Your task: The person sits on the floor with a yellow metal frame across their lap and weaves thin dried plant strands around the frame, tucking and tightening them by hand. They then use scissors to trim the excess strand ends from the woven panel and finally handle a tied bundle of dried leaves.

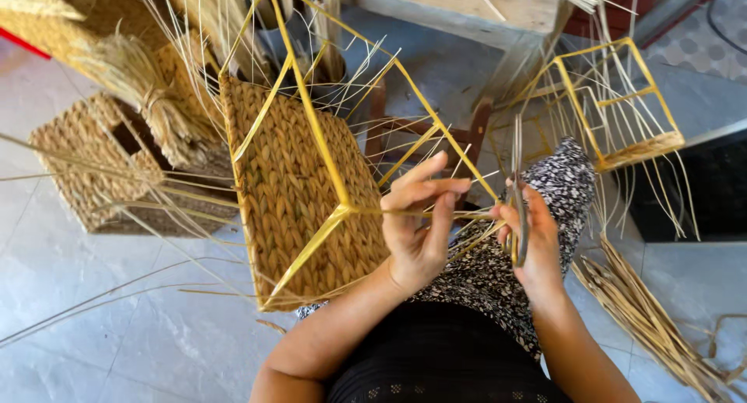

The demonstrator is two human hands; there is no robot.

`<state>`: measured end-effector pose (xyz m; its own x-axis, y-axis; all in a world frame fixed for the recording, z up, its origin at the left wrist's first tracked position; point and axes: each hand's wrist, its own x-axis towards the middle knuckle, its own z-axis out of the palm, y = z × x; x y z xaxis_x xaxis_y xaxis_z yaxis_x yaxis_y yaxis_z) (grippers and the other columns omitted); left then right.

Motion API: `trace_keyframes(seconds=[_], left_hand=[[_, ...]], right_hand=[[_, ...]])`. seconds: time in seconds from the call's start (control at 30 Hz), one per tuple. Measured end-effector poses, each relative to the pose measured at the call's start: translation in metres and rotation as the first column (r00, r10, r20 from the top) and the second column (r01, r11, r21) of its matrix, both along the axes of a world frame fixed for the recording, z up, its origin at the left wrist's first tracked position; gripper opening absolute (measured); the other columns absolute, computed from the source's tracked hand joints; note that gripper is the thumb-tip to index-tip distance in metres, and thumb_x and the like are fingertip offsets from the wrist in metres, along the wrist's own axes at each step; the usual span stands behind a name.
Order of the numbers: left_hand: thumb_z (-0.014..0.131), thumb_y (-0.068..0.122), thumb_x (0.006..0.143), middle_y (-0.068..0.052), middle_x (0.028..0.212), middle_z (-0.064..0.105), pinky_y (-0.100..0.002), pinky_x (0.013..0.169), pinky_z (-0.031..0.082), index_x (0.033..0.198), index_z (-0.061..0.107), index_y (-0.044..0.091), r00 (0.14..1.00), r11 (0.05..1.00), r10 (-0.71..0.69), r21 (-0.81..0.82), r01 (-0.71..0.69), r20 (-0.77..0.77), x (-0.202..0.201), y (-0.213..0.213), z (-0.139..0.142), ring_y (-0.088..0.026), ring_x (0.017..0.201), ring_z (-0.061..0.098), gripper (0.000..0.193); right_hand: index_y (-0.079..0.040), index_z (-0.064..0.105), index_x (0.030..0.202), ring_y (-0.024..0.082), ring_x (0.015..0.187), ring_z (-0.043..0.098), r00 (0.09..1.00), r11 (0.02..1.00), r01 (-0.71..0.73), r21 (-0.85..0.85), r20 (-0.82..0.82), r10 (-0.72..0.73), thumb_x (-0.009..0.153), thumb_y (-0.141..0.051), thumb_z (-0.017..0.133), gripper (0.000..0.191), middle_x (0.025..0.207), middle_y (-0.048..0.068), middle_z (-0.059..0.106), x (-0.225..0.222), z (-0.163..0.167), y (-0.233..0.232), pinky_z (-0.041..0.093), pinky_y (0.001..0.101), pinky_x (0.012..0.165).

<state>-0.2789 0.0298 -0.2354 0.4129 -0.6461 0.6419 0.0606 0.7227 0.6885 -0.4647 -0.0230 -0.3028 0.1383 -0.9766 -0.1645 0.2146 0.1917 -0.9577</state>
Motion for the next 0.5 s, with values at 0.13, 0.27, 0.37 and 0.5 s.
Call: trace_keyframes(seconds=[0.13, 0.27, 0.37, 0.5], left_hand=[[0.053, -0.014, 0.108, -0.021, 0.150, 0.047, -0.029, 0.102, 0.058, 0.143, 0.040, 0.010, 0.997, 0.998, 0.058, 0.023, -0.060, 0.056, 0.010, -0.026, 0.005, -0.019, 0.110, 0.069, 0.044], [0.056, -0.009, 0.105, -0.021, 0.149, 0.052, -0.033, 0.101, 0.058, 0.153, 0.037, 0.005, 0.983, 0.948, 0.043, 0.302, -0.095, 0.176, 0.018, -0.029, 0.011, -0.023, 0.120, 0.067, 0.053], [0.060, -0.003, 0.103, -0.022, 0.146, 0.053, -0.038, 0.107, 0.055, 0.159, 0.033, 0.001, 0.973, 0.916, -0.002, 0.391, -0.090, 0.229, 0.012, -0.025, 0.013, -0.030, 0.127, 0.063, 0.063], [0.067, 0.003, 0.095, -0.028, 0.153, 0.043, -0.044, 0.114, 0.047, 0.161, 0.018, -0.007, 0.939, 0.883, -0.068, 0.458, -0.100, 0.336, 0.002, -0.024, 0.010, -0.038, 0.133, 0.055, 0.083]], right_hand=[[-0.005, 0.050, 0.144, 0.008, 0.076, 0.066, 0.999, 0.996, -0.035, -0.086, -0.003, 0.035, 0.098, -0.005, 0.063, 0.048, 0.098, 0.011, 0.070, 0.011, -0.013, -0.048, 0.049, 0.0165, 0.058], [-0.004, 0.050, 0.144, 0.009, 0.075, 0.065, 0.997, 0.992, -0.022, -0.124, -0.081, 0.012, 0.100, -0.006, 0.064, 0.046, 0.103, 0.013, 0.071, 0.015, -0.031, -0.101, 0.047, 0.0177, 0.056], [-0.005, 0.050, 0.146, 0.009, 0.063, 0.056, 0.992, 0.992, 0.002, -0.123, -0.123, -0.018, 0.101, -0.006, 0.066, 0.048, 0.103, 0.016, 0.073, 0.015, -0.052, -0.126, 0.046, 0.0188, 0.055], [-0.007, 0.043, 0.148, 0.009, 0.070, 0.063, 0.971, 0.961, 0.179, -0.212, -0.120, -0.207, 0.101, -0.001, 0.065, 0.052, 0.110, 0.015, 0.073, 0.010, -0.072, -0.123, 0.050, 0.0208, 0.057]])
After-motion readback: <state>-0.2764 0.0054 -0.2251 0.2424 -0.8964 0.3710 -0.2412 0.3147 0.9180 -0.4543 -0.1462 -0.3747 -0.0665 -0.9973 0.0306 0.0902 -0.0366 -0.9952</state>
